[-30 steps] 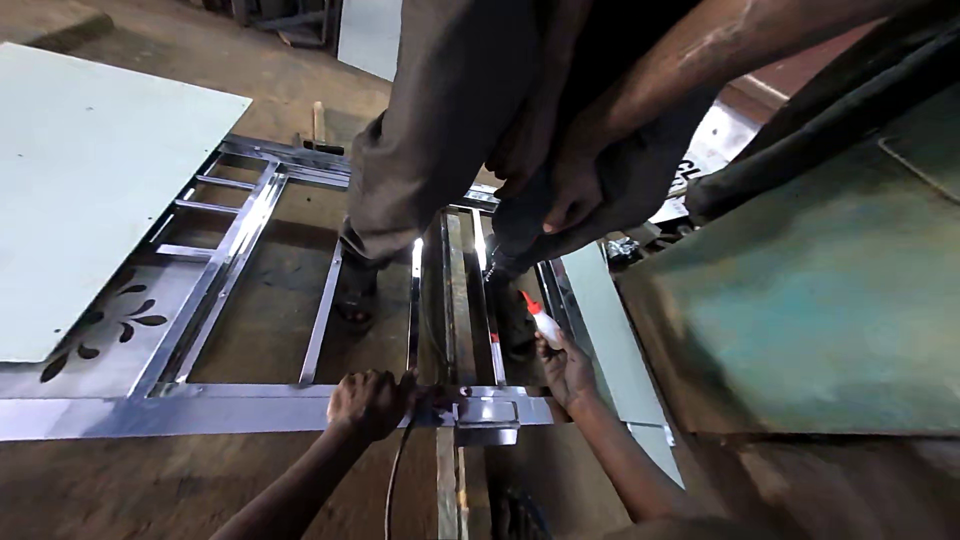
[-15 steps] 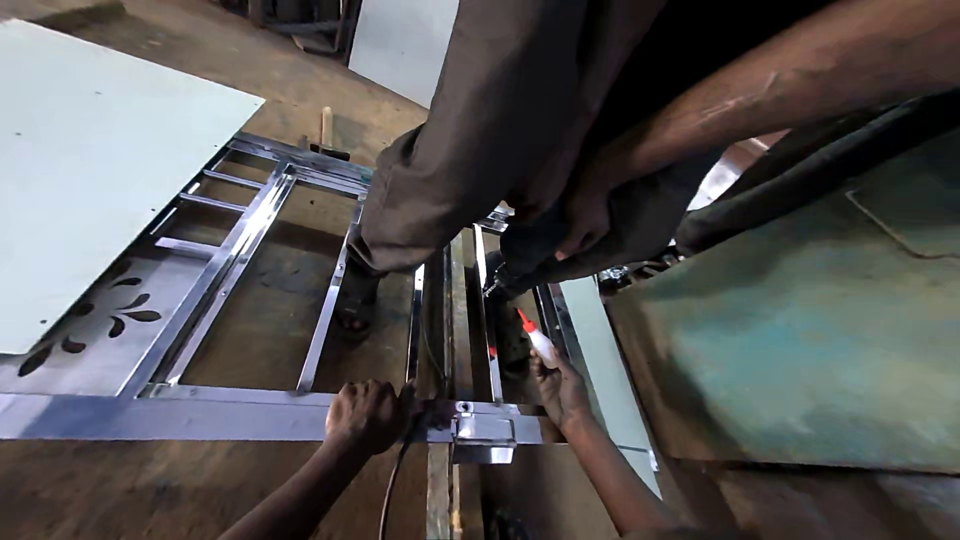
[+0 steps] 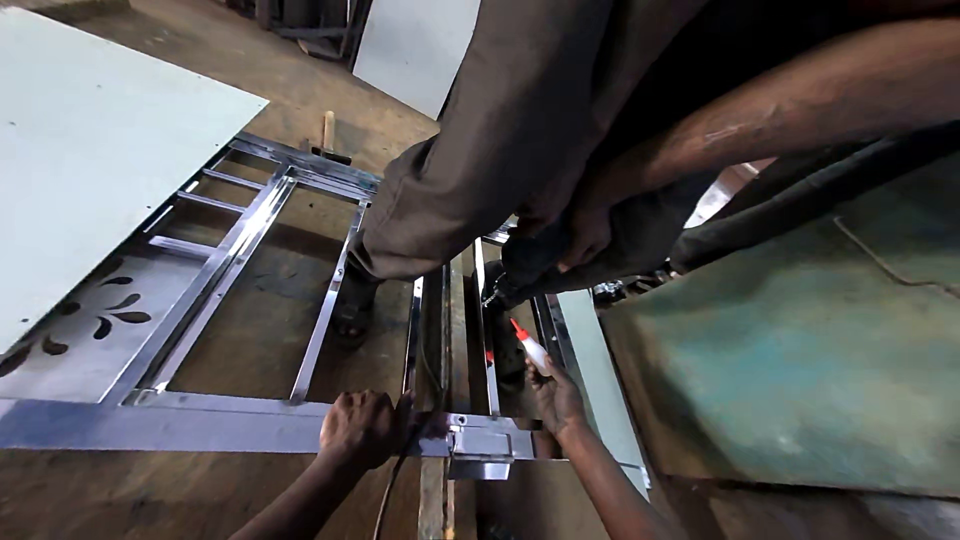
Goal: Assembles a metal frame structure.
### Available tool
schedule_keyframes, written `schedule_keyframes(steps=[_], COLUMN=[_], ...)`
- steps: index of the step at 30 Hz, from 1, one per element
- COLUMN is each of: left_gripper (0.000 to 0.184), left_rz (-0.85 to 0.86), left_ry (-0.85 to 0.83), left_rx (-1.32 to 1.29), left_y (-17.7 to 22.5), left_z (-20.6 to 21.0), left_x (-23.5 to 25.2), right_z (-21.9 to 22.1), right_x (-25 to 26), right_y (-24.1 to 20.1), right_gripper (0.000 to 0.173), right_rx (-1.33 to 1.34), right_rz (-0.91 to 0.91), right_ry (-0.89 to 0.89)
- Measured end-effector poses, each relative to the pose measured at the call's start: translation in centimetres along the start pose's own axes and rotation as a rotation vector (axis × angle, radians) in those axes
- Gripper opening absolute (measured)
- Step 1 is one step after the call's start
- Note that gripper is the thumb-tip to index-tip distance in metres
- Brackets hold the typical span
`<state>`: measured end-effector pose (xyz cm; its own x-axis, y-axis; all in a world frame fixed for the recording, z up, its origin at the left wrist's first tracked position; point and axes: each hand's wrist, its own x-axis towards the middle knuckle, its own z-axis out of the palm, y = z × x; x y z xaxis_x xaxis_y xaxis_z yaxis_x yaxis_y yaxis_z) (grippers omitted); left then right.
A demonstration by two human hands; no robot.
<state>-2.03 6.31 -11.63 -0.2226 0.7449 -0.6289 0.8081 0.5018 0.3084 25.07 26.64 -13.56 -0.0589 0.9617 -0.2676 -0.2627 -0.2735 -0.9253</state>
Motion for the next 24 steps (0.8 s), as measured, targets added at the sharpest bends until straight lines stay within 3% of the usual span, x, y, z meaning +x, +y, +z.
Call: schedule_keyframes(steps=[7, 24], left_gripper=[0.090, 0.089], left_rz=[0.011, 0.021], left_ry=[0.017, 0.034], left_rx=[0.004, -0.016], left_y=[-0.1, -0.2], left_z=[0.2, 0.1], left_x=[0.1, -0.1], right_z=[1.1, 1.5], right_x=[1.9, 0.9], right_y=[-1.4, -1.5], right_gripper=[0.020, 0.020], right_rx=[-0.168, -0.199], right_rz=[-0.090, -0.088], right_ry=[-0.038, -0.089])
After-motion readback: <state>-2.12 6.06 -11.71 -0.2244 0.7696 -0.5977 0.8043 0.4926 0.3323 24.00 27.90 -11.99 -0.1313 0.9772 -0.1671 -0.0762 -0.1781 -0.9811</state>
